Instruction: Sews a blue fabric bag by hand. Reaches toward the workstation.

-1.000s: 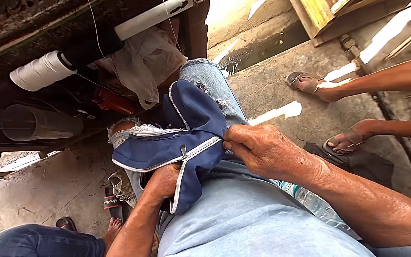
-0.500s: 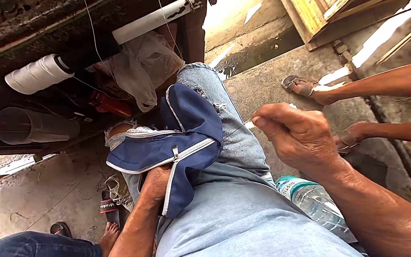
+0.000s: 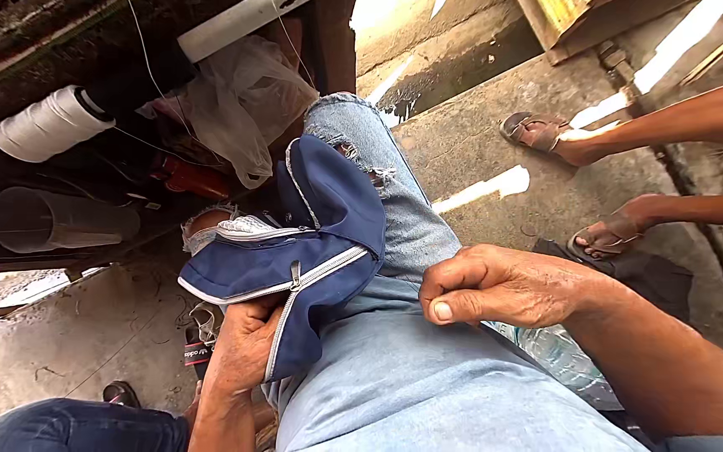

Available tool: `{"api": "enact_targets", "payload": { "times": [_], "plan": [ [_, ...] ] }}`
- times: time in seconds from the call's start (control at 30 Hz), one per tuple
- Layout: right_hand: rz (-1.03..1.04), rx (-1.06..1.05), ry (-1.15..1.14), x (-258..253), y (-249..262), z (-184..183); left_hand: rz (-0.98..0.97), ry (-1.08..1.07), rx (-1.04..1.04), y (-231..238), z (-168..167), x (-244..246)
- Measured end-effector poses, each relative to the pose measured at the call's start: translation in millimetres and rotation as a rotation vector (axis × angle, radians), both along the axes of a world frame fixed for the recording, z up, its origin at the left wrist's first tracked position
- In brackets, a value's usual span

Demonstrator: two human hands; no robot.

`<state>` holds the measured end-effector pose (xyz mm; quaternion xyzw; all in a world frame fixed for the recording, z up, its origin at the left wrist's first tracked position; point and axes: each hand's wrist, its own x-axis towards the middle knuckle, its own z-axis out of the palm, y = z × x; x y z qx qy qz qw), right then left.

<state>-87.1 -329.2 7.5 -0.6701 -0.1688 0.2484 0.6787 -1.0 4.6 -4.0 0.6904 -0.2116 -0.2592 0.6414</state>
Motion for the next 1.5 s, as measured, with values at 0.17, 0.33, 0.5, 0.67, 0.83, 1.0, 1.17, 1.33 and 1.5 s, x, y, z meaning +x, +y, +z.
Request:
{"api": "enact_targets", "payload": {
  "times": [0.17, 0.33, 0.5, 0.67, 0.83, 1.0, 1.17, 1.33, 1.5],
  "plan": [
    [-0.493, -0.546, -0.203, -1, 0, 5, 0.070, -0.106, 0.071, 3, 2, -1],
    [-0.692, -0.560, -0.227, -1, 23, -6, 0.114, -0.128, 0.069, 0, 2, -2],
    [-0.502, -0.210, -0.028, -2, 40, -17, 0.072, -0.166, 0.168, 5, 5, -4],
    [-0.427, 0.053, 0.129, -2, 23, -1, 0.127, -0.271, 0.366, 21, 12, -9],
    [-0.449, 0.273, 0.098, -2, 5, 7, 0.352, -0.445, 0.692, 73, 14, -8],
    [-0.478, 0.370, 0.081, 10, 5, -3, 0.316, -0.528, 1.098, 93, 22, -9],
    [-0.477, 0.433, 0.106, 21, 7, -7, -0.103, -0.302, 0.155, 16, 10, 4],
    [-0.475, 0.473, 0.119, 24, 6, -11, 0.089, 0.081, 0.125, -40, 7, 6],
    [-0.490, 0.513, 0.126, 22, 5, -14, 0.019, 0.004, 0.413, -59, 26, 10]
  ]
}}
